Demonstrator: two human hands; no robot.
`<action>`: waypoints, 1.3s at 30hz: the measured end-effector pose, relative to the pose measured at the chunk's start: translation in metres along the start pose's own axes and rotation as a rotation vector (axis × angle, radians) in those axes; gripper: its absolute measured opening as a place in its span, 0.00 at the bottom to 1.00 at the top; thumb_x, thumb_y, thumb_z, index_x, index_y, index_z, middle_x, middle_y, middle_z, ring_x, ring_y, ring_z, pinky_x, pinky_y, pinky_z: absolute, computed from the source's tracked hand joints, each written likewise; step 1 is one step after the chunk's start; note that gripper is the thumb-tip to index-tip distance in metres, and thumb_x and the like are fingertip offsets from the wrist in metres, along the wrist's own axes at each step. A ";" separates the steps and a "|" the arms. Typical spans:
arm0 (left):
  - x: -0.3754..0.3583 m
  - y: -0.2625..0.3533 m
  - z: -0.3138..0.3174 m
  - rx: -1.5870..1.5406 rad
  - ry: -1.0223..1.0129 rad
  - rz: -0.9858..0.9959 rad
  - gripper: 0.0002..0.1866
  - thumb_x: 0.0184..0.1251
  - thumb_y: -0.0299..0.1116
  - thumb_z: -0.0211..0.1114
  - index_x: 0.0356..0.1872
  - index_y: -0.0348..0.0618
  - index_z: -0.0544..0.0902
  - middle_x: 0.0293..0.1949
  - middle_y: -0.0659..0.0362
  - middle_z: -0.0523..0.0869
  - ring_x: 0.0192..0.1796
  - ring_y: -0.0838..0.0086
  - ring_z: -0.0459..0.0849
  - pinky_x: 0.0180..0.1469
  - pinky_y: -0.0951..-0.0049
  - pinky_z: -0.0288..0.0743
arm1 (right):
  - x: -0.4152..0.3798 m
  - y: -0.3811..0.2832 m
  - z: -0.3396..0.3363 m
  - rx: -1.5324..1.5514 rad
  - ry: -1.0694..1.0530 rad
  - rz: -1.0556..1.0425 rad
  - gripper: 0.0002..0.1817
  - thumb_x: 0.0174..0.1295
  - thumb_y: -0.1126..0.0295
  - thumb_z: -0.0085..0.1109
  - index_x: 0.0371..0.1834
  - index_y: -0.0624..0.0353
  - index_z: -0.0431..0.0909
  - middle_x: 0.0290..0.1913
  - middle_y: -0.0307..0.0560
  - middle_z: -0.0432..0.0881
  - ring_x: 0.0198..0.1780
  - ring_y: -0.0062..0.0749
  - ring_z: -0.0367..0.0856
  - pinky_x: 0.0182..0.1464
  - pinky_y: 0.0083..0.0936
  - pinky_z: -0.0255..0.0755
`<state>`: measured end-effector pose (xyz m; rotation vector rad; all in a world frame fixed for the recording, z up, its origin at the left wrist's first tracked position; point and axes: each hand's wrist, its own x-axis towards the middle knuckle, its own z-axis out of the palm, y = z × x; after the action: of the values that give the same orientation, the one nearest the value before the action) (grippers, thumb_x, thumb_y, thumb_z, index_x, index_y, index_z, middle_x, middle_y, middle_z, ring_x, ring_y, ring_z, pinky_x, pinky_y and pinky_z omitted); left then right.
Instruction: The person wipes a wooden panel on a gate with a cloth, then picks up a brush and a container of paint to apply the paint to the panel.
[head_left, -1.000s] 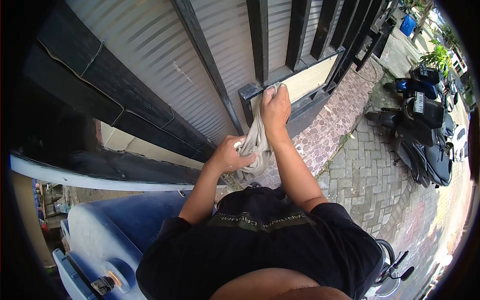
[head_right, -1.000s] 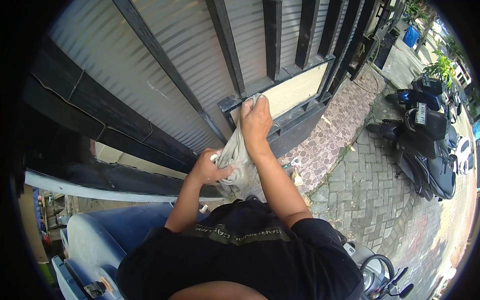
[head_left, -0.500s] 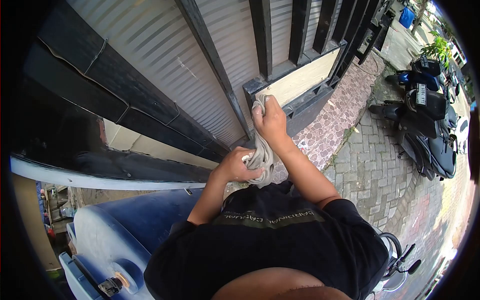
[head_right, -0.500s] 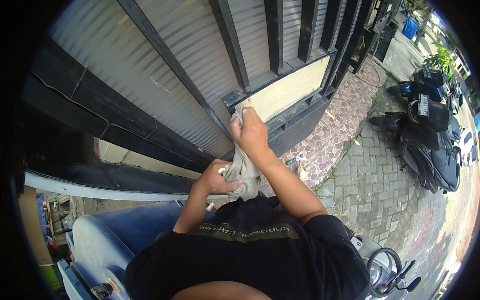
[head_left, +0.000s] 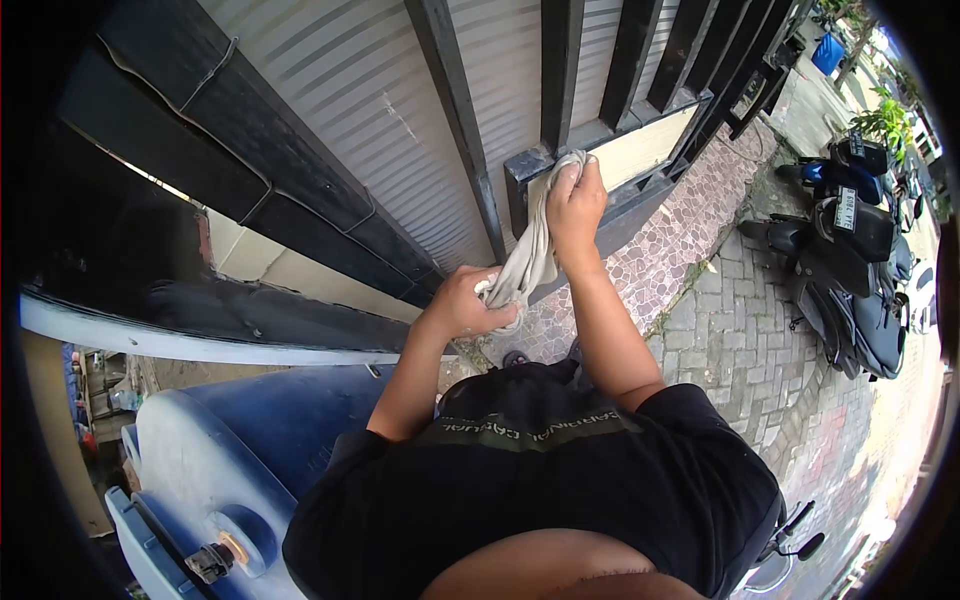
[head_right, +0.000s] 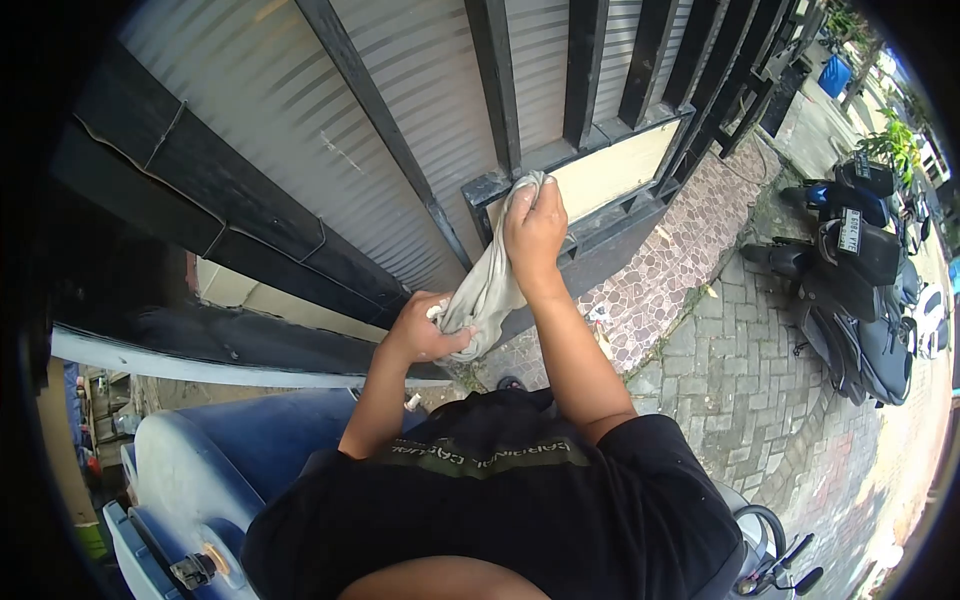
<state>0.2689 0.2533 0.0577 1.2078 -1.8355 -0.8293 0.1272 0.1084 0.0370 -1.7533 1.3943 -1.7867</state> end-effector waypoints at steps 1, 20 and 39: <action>0.001 -0.004 0.001 -0.005 -0.036 0.039 0.17 0.48 0.34 0.71 0.39 0.37 0.83 0.28 0.49 0.85 0.28 0.60 0.85 0.36 0.68 0.76 | -0.005 -0.007 0.000 -0.023 0.010 -0.048 0.09 0.63 0.72 0.49 0.34 0.70 0.70 0.31 0.66 0.75 0.34 0.65 0.74 0.38 0.47 0.69; 0.043 0.023 0.037 -0.090 -0.161 0.014 0.13 0.47 0.27 0.69 0.35 0.32 0.83 0.27 0.53 0.87 0.28 0.72 0.85 0.35 0.72 0.77 | 0.004 0.026 -0.021 0.168 0.099 0.125 0.10 0.62 0.72 0.59 0.28 0.69 0.75 0.25 0.51 0.71 0.24 0.37 0.68 0.30 0.29 0.64; 0.057 0.027 0.067 -0.009 -0.301 -0.024 0.14 0.45 0.28 0.70 0.34 0.31 0.83 0.26 0.53 0.86 0.27 0.70 0.85 0.33 0.73 0.77 | 0.025 0.069 -0.086 0.886 0.070 0.644 0.08 0.63 0.70 0.55 0.33 0.65 0.76 0.29 0.44 0.74 0.32 0.29 0.73 0.37 0.24 0.68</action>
<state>0.1851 0.2163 0.0614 1.1498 -2.0554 -1.0788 0.0168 0.0922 0.0164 -0.6907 0.8093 -1.6788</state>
